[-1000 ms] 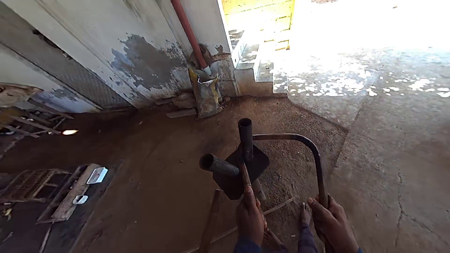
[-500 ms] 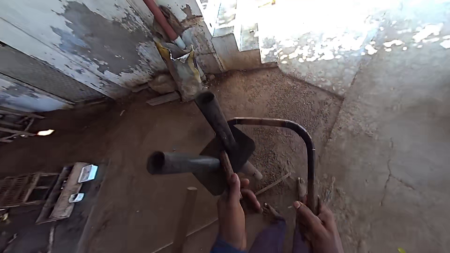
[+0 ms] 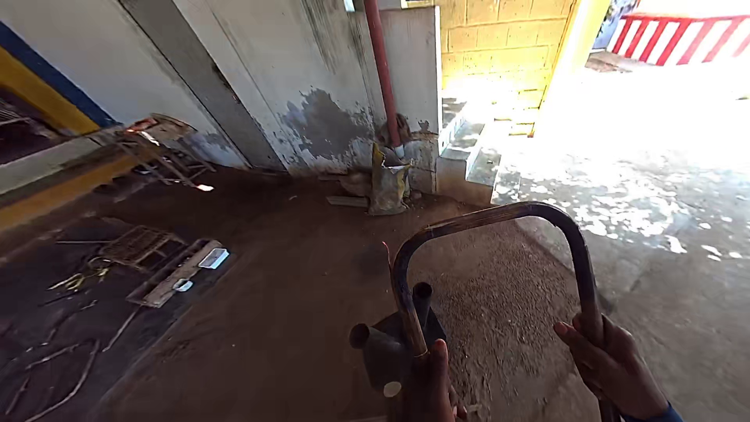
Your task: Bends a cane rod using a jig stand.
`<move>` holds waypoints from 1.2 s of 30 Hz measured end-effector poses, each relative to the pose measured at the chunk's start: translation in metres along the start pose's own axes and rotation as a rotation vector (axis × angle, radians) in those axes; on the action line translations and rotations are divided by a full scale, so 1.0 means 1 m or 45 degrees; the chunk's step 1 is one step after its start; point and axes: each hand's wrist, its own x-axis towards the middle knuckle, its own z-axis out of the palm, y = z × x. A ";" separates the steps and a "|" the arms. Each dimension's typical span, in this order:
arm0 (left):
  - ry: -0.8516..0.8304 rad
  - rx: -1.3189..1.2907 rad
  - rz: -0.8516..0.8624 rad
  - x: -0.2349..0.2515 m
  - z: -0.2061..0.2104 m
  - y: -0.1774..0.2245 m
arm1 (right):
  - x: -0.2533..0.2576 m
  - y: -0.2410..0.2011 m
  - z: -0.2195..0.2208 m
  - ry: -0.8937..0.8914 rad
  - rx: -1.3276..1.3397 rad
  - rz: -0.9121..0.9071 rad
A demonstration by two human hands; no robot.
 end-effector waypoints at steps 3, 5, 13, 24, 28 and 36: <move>0.082 -0.032 0.014 -0.004 0.010 0.000 | 0.005 -0.004 -0.006 -0.033 -0.024 -0.059; 0.165 -0.035 -0.008 -0.009 0.014 -0.003 | 0.004 -0.002 -0.009 -0.035 -0.042 -0.079; 0.303 -0.118 -0.041 -0.024 0.040 -0.022 | 0.001 0.002 -0.036 -0.014 -0.107 -0.085; 0.379 -0.204 -0.014 -0.038 0.065 -0.021 | -0.004 0.011 -0.058 -0.043 -0.050 -0.097; 0.219 -0.402 -0.035 -0.033 0.071 -0.014 | 0.003 -0.001 -0.065 0.024 0.022 -0.183; -0.514 -0.441 0.085 -0.057 0.068 0.032 | 0.004 -0.099 -0.020 0.451 -0.095 -1.092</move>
